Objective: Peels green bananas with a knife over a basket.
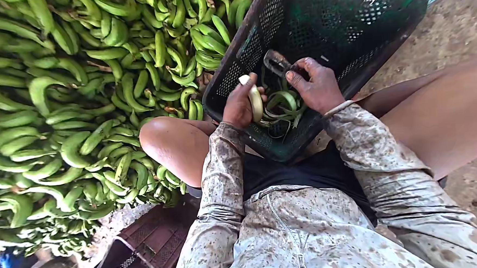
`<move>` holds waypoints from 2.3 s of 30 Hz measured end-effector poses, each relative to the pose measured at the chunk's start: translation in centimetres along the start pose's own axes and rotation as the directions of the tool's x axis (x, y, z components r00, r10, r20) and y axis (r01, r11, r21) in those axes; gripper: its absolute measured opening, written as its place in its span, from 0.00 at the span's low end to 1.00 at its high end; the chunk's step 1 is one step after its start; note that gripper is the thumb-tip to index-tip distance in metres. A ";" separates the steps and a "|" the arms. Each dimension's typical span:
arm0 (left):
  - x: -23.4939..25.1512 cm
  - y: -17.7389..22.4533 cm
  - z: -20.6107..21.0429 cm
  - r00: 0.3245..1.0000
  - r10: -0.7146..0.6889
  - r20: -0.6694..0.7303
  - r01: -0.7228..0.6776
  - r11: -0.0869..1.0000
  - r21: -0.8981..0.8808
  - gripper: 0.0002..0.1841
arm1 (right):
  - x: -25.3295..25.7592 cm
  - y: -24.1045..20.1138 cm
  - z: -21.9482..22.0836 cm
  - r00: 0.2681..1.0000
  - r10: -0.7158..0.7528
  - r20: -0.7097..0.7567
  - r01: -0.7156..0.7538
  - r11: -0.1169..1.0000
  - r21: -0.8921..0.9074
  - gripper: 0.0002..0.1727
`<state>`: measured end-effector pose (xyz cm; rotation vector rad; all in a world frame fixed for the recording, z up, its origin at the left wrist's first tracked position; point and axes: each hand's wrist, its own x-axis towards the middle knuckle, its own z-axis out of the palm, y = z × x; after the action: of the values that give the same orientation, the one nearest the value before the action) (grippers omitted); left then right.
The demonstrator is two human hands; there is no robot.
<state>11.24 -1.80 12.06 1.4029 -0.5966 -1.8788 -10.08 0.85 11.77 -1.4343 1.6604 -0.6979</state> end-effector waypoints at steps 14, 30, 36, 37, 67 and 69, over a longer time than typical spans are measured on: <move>-1.6 1.9 0.0 0.983 -0.020 -0.180 -0.069 0.878 -0.474 0.17 | -1.5 -0.5 3.9 0.923 -0.377 0.073 0.382 0.921 -0.082 0.26; -2.8 -0.1 -0.8 0.880 0.190 0.434 -0.470 0.471 0.746 0.29 | -0.1 -0.1 -1.5 0.999 0.002 0.040 -0.003 0.999 0.033 0.25; -2.6 -0.3 -0.3 0.866 0.178 0.467 -0.491 0.131 0.861 0.27 | -0.5 -0.6 -1.1 0.994 0.100 0.049 -0.075 0.922 -0.380 0.27; -2.8 -0.4 -0.4 0.869 0.169 0.465 -0.491 0.183 0.852 0.27 | 0.0 -0.4 -1.4 0.985 0.174 0.012 -0.156 0.908 -0.390 0.28; -3.5 -0.3 0.9 0.996 -0.014 0.084 0.032 0.975 -0.220 0.21 | 0.5 0.7 2.6 0.996 -0.045 0.076 0.040 0.998 0.058 0.25; -3.8 0.0 0.5 0.959 0.050 0.279 0.020 0.971 -0.240 0.24 | 1.6 1.6 1.5 0.983 0.176 0.048 -0.180 0.980 0.089 0.27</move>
<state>11.43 1.12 14.57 0.9794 -0.4920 -2.0794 -9.68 -0.23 9.30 -1.2097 1.6791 -0.6334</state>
